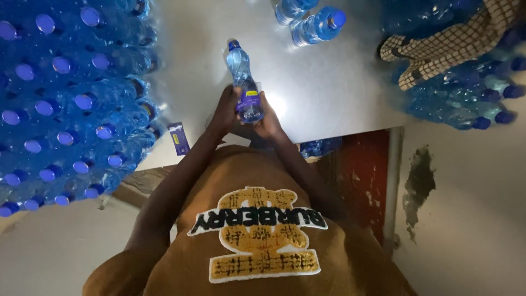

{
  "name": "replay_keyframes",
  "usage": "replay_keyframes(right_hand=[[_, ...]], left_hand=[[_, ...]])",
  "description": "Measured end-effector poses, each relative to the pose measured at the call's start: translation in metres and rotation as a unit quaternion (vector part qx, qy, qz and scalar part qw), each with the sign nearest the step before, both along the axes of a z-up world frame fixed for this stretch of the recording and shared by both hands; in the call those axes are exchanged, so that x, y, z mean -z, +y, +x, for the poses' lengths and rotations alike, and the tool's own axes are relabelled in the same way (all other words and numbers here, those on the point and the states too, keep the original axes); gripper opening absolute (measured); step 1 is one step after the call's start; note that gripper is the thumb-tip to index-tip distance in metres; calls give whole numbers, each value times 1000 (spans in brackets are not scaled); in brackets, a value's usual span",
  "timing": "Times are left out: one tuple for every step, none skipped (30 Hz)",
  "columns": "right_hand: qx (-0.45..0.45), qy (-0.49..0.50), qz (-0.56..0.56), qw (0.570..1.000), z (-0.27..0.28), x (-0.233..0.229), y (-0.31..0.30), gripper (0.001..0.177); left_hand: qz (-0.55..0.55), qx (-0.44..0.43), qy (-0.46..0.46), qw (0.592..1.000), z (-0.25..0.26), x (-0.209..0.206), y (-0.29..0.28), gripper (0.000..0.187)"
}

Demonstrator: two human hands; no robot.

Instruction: The person is manually applying purple labels to blue plastic water bottles and folding small white cardboard inserts.

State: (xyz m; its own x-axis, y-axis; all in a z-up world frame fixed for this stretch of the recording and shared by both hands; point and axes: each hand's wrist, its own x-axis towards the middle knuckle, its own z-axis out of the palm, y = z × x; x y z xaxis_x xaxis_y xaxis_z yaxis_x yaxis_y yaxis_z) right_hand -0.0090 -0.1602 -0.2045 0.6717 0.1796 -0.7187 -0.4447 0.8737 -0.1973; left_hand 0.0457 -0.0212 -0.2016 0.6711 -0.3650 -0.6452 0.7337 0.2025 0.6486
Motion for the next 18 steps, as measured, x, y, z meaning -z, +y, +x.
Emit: replay_keyframes(right_hand=[[-4, -30, 47, 998, -9, 33, -3, 66], [-5, -33, 46, 998, -18, 59, -8, 66], [1, -23, 93, 995, -26, 83, -13, 63], [7, -16, 140, 990, -31, 109, -18, 61], [5, -21, 139, 990, -29, 116, -20, 61], [16, -20, 161, 987, -34, 122, -21, 58], [26, -19, 182, 983, -38, 128, -22, 56], [27, -18, 182, 983, -44, 137, -23, 56], [25, -10, 168, 985, -50, 147, -24, 55], [21, -2, 154, 988, -56, 156, -27, 55], [20, 0, 153, 988, -45, 140, -22, 55], [17, -1, 154, 988, -32, 125, -17, 53], [15, -1, 154, 988, -19, 109, -12, 52], [13, 1, 155, 988, -29, 120, -15, 52], [21, -11, 165, 986, -39, 130, -18, 48], [26, -27, 174, 984, -41, 142, -22, 46], [23, -30, 173, 984, -44, 138, -23, 46], [28, -18, 158, 987, -44, 134, -25, 46]], left_hand=[[4, 30, -27, 999, 4, 2, -4, 84], [3, 29, -29, 999, -2, 15, -3, 84], [-15, 35, -42, 998, -8, 28, -3, 78], [-33, 42, -57, 997, -10, 41, -2, 74], [-34, 42, -62, 997, -5, 19, -3, 74], [-61, 51, -54, 995, -6, -3, -3, 73], [-89, 60, -46, 993, -7, -25, -3, 72], [-89, 60, -45, 993, -8, -20, 1, 72], [-94, 77, -33, 992, -9, -15, 5, 71], [-98, 91, -21, 991, -10, -10, 8, 70], [-99, 90, -20, 991, -10, 4, 3, 70], [-99, 84, -4, 992, -8, 19, -1, 66], [-98, 78, 12, 992, -6, 34, -6, 61], [-97, 76, 14, 992, -6, 41, -8, 61], [-96, 66, 41, 992, -7, 49, -11, 55], [-95, 55, 62, 992, -1, 57, -14, 49], [-95, 53, 59, 992, 1, 32, -7, 49], [-85, 93, 44, 991, 5, 6, 0, 56]])
